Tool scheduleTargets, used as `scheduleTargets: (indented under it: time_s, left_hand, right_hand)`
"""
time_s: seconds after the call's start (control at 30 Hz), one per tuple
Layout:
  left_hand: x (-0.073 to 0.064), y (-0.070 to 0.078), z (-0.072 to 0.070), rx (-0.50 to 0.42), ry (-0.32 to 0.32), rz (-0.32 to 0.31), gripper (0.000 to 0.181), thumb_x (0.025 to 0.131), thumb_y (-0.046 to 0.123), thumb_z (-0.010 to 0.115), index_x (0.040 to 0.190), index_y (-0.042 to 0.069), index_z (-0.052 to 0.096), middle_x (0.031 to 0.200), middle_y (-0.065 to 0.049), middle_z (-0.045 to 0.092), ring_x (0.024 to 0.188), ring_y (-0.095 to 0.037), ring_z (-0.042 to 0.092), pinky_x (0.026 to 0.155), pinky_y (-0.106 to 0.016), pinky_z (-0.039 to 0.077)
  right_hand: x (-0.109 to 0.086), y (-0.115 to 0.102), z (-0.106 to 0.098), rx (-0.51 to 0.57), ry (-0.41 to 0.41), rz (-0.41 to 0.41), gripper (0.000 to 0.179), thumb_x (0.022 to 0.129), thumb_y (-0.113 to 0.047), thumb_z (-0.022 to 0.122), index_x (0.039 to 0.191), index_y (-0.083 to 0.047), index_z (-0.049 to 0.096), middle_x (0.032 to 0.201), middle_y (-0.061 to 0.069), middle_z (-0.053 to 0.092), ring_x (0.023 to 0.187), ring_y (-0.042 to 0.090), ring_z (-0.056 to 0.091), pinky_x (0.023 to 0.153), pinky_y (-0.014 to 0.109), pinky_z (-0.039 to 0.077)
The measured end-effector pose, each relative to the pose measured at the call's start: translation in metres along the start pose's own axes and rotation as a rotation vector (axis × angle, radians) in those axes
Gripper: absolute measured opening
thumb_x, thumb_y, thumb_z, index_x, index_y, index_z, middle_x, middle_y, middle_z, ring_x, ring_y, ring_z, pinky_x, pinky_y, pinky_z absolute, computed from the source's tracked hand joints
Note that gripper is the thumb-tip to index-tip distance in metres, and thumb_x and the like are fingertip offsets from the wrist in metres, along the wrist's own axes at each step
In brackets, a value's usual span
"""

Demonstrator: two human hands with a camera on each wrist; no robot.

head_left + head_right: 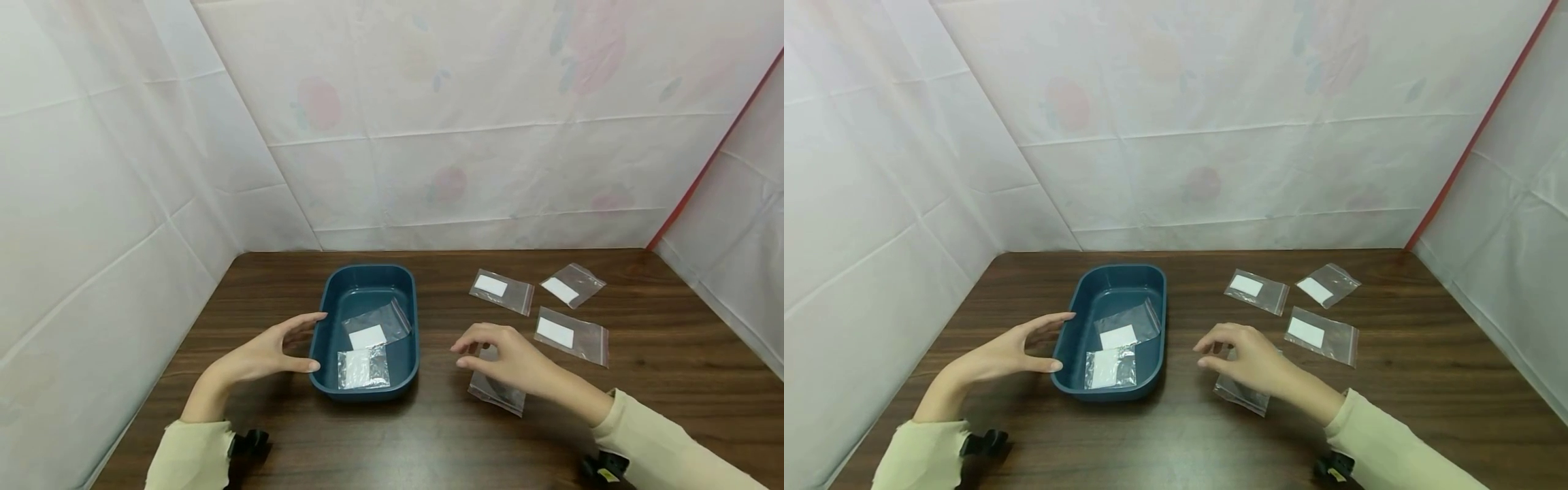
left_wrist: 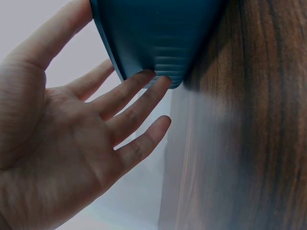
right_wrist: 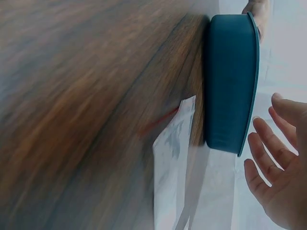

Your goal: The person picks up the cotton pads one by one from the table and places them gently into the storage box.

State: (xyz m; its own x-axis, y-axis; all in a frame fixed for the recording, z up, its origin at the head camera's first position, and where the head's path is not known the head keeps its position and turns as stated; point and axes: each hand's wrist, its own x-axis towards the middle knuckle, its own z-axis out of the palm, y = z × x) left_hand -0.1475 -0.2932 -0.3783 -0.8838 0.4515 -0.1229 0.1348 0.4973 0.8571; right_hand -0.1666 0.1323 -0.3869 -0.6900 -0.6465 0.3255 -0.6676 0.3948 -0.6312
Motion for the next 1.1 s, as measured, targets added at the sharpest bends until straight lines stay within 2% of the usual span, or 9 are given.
scheduleTargets:
  time_s: [0.23, 0.43, 0.57, 0.87, 1.1]
  left_hand:
    - [0.000, 0.000, 0.000, -0.002, 0.000, -0.003, 0.084, 0.087, 0.027, 0.078, 0.155, 0.013, 0.030, 0.160, -0.017, 0.024, 0.143, -0.046, 0.023, 0.109, -0.066, 0.026]
    - [0.000, 0.001, 0.000, 0.004, 0.003, -0.009, 0.085, 0.087, 0.027, 0.078, 0.155, 0.012, 0.030, 0.160, -0.016, 0.024, 0.144, -0.045, 0.023, 0.109, -0.067, 0.026]
    - [0.000, 0.000, 0.000, 0.003, 0.002, -0.013, 0.085, 0.087, 0.027, 0.078, 0.155, 0.012, 0.029, 0.160, -0.017, 0.023, 0.143, -0.045, 0.023, 0.108, -0.067, 0.026]
    - [0.001, 0.001, -0.001, -0.004, -0.004, -0.005, 0.086, 0.087, 0.026, 0.079, 0.155, 0.009, 0.029, 0.160, -0.017, 0.024, 0.143, -0.045, 0.024, 0.111, -0.064, 0.026]
    - [0.000, 0.000, -0.001, 0.002, -0.001, 0.008, 0.085, 0.087, 0.025, 0.078, 0.155, 0.008, 0.029, 0.159, -0.018, 0.025, 0.143, -0.046, 0.025, 0.109, -0.065, 0.028]
  right_hand:
    - [-0.015, 0.009, -0.008, -0.027, 0.026, -0.046, 0.017, 0.088, -0.015, 0.076, 0.104, -0.013, 0.073, 0.096, -0.004, 0.070, 0.084, 0.011, 0.060, 0.070, 0.032, 0.051]
    - [-0.027, 0.015, -0.013, -0.062, 0.033, -0.047, 0.017, 0.087, -0.015, 0.077, 0.103, -0.017, 0.073, 0.093, -0.010, 0.068, 0.082, 0.004, 0.058, 0.070, 0.031, 0.051]
    - [-0.034, 0.019, -0.015, -0.075, 0.035, -0.056, 0.019, 0.085, -0.014, 0.079, 0.102, -0.018, 0.072, 0.093, -0.008, 0.069, 0.082, 0.008, 0.059, 0.070, 0.029, 0.050]
    - [-0.052, 0.024, -0.020, -0.108, 0.019, -0.008, 0.017, 0.087, -0.018, 0.077, 0.103, -0.019, 0.071, 0.097, -0.009, 0.069, 0.083, 0.009, 0.057, 0.066, 0.026, 0.049]
    - [-0.062, 0.026, -0.020, -0.129, 0.011, 0.048, 0.022, 0.083, -0.018, 0.081, 0.103, -0.020, 0.072, 0.099, -0.012, 0.069, 0.083, 0.009, 0.059, 0.068, 0.027, 0.050]
